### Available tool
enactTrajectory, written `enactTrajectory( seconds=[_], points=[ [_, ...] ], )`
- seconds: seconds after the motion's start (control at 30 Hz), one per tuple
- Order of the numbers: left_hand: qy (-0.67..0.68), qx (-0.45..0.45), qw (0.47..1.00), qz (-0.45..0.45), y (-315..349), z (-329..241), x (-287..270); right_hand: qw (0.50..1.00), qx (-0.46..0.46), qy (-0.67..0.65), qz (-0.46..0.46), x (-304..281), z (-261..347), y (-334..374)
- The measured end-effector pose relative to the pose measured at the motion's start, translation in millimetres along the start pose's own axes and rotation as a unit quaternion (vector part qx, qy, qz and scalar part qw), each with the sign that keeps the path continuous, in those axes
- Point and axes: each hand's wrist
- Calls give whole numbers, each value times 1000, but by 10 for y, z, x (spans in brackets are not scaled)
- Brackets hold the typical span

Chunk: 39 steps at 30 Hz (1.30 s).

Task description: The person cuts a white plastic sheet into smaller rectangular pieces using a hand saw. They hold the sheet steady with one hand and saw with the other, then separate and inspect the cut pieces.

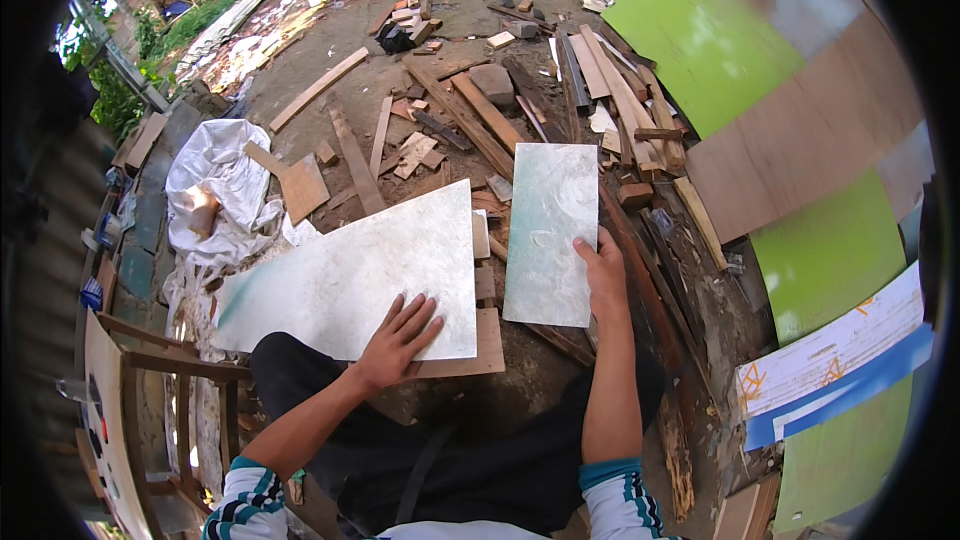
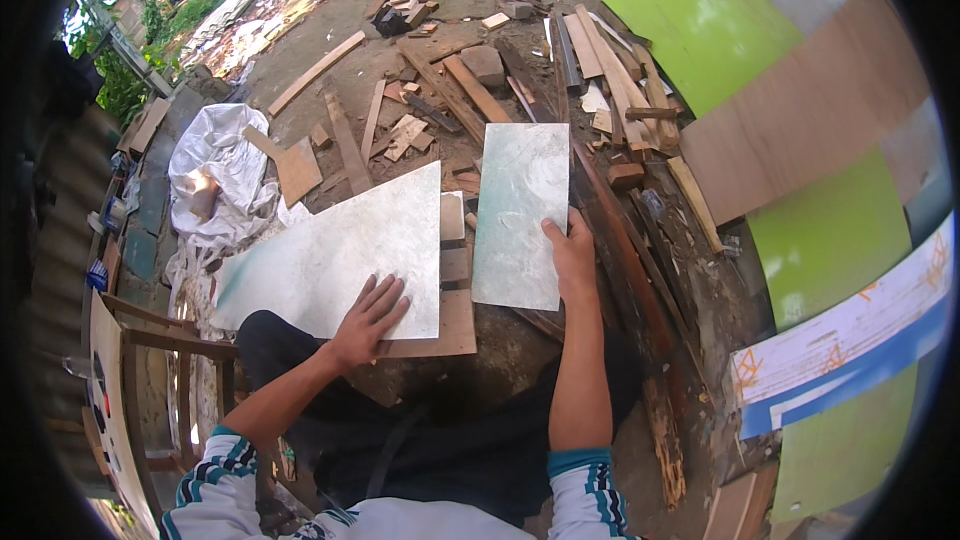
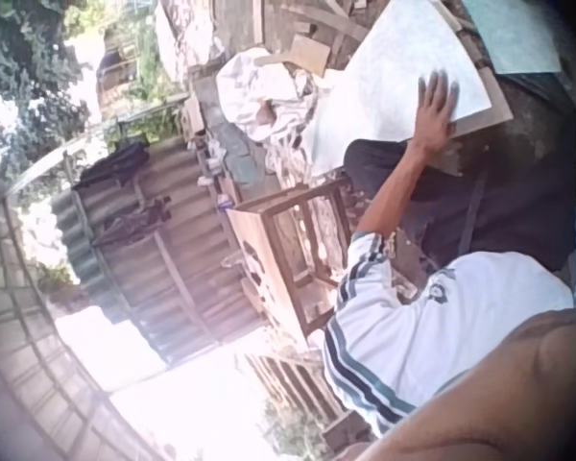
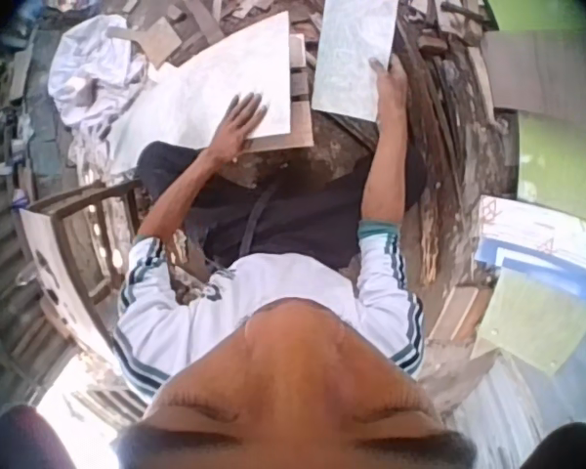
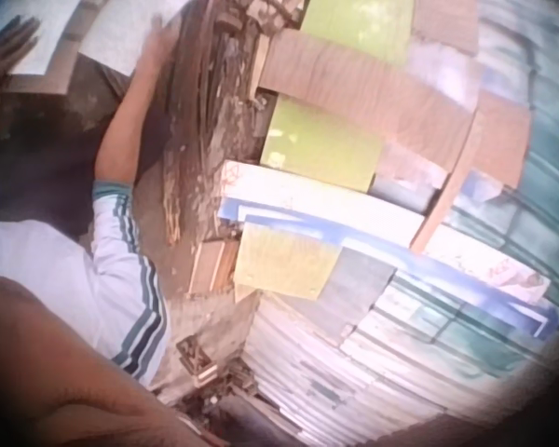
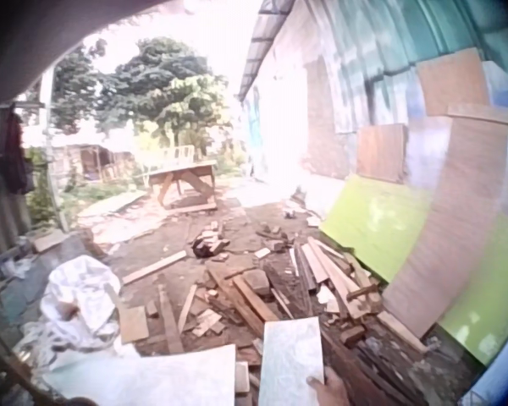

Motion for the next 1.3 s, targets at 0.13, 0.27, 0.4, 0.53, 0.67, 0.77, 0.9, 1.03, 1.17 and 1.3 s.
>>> enactTrajectory(
  seconds=[0.13,0.27,0.4,0.53,0.67,0.77,0.9,1.03,1.17,1.3],
  points=[
    [12,59,990,-127,-155,66,12,1000,1,-2,-28,-53,83,38],
    [-4,65,989,-134,-522,-31,-24,998,-9,21,-61,-301,88,60],
    [-17,91,984,-152,-961,-336,44,996,-39,-20,-79,-620,55,9],
    [2,92,991,-95,-1036,-400,265,983,-88,-40,-156,-887,191,62],
    [1,102,995,-17,-952,-345,614,964,-116,-119,-209,-1052,412,218],
    [19,96,994,53,-923,-332,704,977,-81,-100,-172,-997,428,292],
    [129,74,987,67,-982,-270,632,995,-18,52,-82,-749,181,290],
    [195,52,979,28,-967,-234,584,994,9,100,-36,-460,-68,305],
    [178,-19,984,-20,-825,-198,704,990,17,138,-3,-350,-349,232],
    [84,-124,972,-178,-965,-218,791,969,-9,248,-6,-282,-540,158]
  ],
)
Point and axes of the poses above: each hand's wrist, its own y-axis away from the middle knuckle, its own x-axis out of the palm, z = x × y, and after that the axes turned 3 degrees about x, right-handed
